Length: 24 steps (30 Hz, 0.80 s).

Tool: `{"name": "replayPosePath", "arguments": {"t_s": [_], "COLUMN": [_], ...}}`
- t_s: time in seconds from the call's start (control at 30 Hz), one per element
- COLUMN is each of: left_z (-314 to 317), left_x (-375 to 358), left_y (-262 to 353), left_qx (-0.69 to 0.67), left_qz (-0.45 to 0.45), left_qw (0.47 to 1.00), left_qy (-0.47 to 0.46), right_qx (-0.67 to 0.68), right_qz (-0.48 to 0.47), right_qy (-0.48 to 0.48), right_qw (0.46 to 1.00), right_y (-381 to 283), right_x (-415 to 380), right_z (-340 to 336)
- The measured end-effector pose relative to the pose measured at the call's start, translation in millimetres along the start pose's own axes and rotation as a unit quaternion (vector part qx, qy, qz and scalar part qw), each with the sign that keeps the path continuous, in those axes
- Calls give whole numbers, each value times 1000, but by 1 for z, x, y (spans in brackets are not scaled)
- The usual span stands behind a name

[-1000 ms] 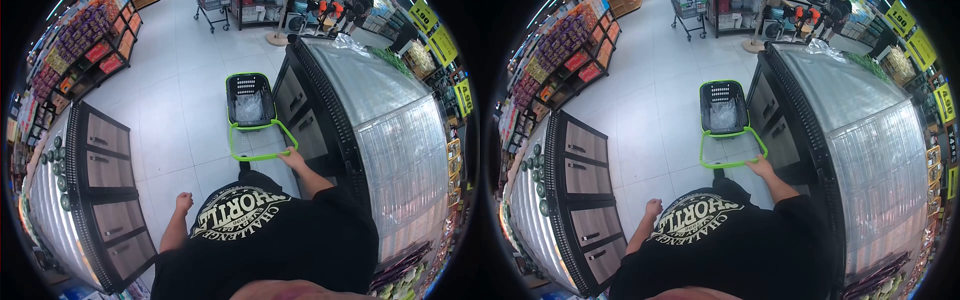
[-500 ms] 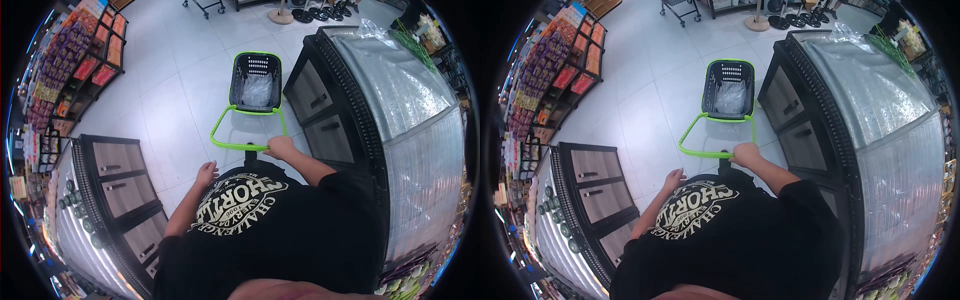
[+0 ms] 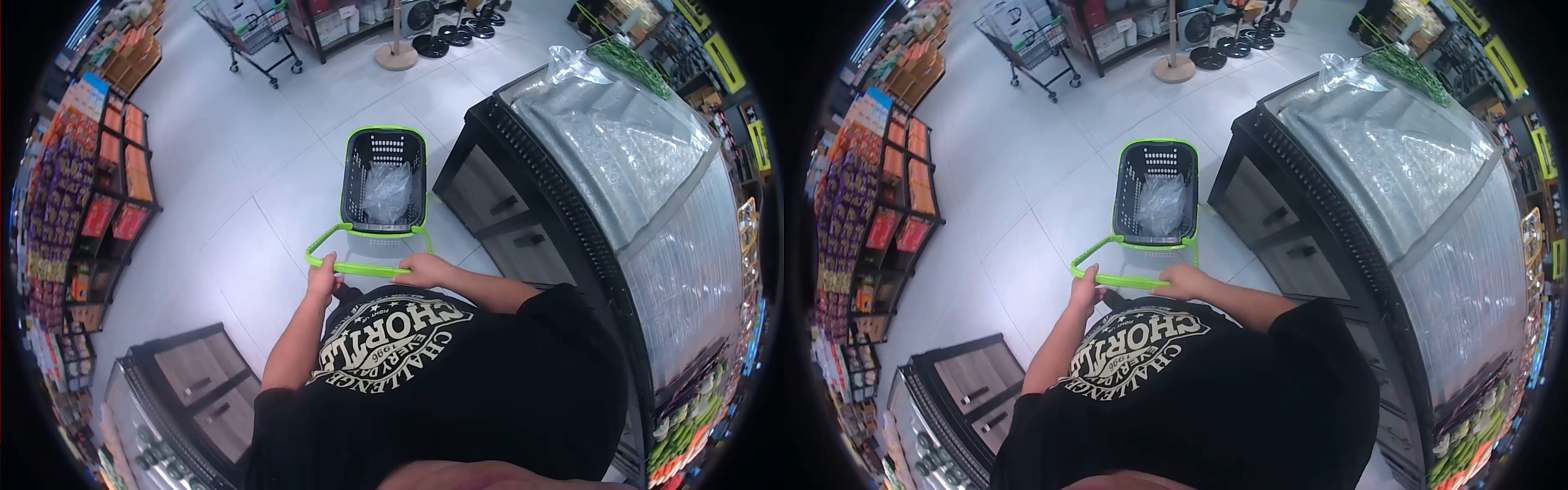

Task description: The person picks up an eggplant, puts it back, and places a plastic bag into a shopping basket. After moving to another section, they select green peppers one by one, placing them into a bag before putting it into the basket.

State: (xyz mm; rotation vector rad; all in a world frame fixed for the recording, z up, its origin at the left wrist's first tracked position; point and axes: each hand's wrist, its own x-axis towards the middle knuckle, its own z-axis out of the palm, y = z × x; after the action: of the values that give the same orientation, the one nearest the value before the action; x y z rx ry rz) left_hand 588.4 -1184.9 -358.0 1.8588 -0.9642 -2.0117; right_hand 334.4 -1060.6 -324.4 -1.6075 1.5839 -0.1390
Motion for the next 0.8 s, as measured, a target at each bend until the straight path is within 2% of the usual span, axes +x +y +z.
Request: {"name": "replayPosePath", "arguments": {"t_s": [0.07, 0.13, 0.3, 0.47, 0.53, 0.8], "left_z": [-5, -8, -50, -87, -97, -91], "left_x": [19, 34, 95, 164, 184, 257], "left_y": [25, 53, 109, 169, 195, 271], "left_qx": [7, -49, 1, 103, 159, 226], "left_qz": [11, 32, 52, 43, 22, 41], "left_qw": [1000, 998, 998, 992, 977, 961], "left_qy": [-20, 10, -40, -67, -143, -152], "right_qx": [54, 60, -16, 9, 44, 51], "right_qz": [47, 74, 201, 248, 276, 282], "right_qy": [18, 48, 14, 22, 17, 38], "right_qw": [997, 994, 979, 968, 960, 957], "right_y": [-13, -19, -52, -72, -83, -89], "right_x": [13, 34, 89, 154, 171, 241], "right_z": [-9, -16, -27, -25, -33, -59]}}
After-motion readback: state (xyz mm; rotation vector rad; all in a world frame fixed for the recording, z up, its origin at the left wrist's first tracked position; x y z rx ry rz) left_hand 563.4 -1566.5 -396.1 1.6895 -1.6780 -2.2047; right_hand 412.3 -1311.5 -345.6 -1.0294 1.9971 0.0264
